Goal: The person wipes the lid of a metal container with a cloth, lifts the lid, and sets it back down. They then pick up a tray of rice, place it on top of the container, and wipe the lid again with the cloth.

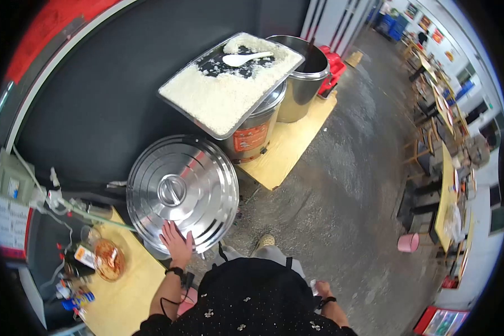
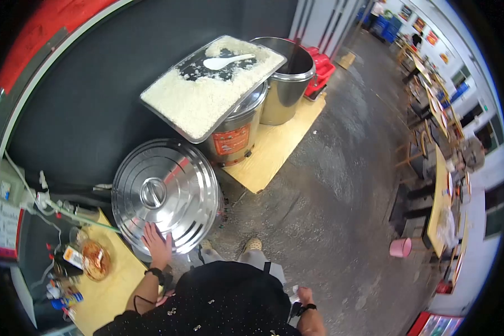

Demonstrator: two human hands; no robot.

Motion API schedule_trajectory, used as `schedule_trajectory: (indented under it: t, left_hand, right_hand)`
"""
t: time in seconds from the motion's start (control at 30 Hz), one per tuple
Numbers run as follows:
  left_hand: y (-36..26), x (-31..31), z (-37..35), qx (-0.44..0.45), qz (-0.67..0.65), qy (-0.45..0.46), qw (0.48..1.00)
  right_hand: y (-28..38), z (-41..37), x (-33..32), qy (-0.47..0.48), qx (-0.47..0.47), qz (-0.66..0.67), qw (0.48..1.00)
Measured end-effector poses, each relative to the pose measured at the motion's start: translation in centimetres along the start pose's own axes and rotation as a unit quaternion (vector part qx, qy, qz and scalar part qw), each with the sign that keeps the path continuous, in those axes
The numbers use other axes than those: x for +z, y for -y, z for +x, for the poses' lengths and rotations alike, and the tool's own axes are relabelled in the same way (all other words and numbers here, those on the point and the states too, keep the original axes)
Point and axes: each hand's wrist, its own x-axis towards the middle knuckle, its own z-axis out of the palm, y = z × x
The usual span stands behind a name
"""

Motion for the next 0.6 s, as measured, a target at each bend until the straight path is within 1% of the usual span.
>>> schedule_trajectory:
  t: [0.07,0.1,0.13,0.2,0.23,0.3,0.37,0.43,0.47,0.53,0.57,0.6]
  left_hand:
    - [-2.2,1.2,0.3,-0.079,-0.022,-0.027,0.996]
    - [-3.1,2.0,0.5,-0.124,-0.033,-0.035,0.991]
    - [-4.0,2.6,1.1,-0.165,-0.043,-0.045,0.984]
    - [-5.6,3.8,1.7,-0.222,-0.017,-0.037,0.974]
    - [-6.3,3.8,2.0,-0.234,-0.008,-0.021,0.972]
    - [-7.1,3.6,2.3,-0.239,0.017,-0.01,0.971]
    - [-7.5,3.5,2.1,-0.252,0.023,-0.007,0.967]
    - [-7.0,3.8,2.2,-0.235,0.047,-0.009,0.971]
    - [-7.3,3.4,2.4,-0.249,0.049,-0.01,0.967]
    - [-7.8,3.0,2.3,-0.228,0.058,-0.017,0.972]
    - [-7.8,3.2,2.3,-0.216,0.066,-0.04,0.973]
    - [-7.7,3.3,2.3,-0.222,0.064,-0.043,0.972]
  right_hand:
    - [2.8,1.0,-3.0,-0.004,-0.067,-0.056,0.996]
    - [4.0,2.2,-4.5,0.009,-0.077,-0.075,0.994]
    - [5.3,3.6,-5.3,0.009,-0.091,-0.021,0.996]
    - [7.0,5.2,-6.8,0.004,-0.107,0.094,0.99]
    - [8.3,5.6,-7.8,-0.004,-0.133,0.077,0.988]
    - [11.2,6.6,-8.7,0.002,-0.144,0.067,0.987]
    - [13.2,7.8,-9.5,0.006,-0.15,0.06,0.987]
    - [14.3,9.9,-9.5,0.013,-0.131,0.074,0.989]
    - [15.3,10.3,-9.6,0.02,-0.134,0.063,0.989]
    - [17.1,11.0,-10.2,0.09,-0.129,0.039,0.987]
    - [16.3,14.0,-10.1,0.084,-0.129,0.057,0.986]
    - [17.2,15.4,-10.4,0.086,-0.133,0.051,0.986]
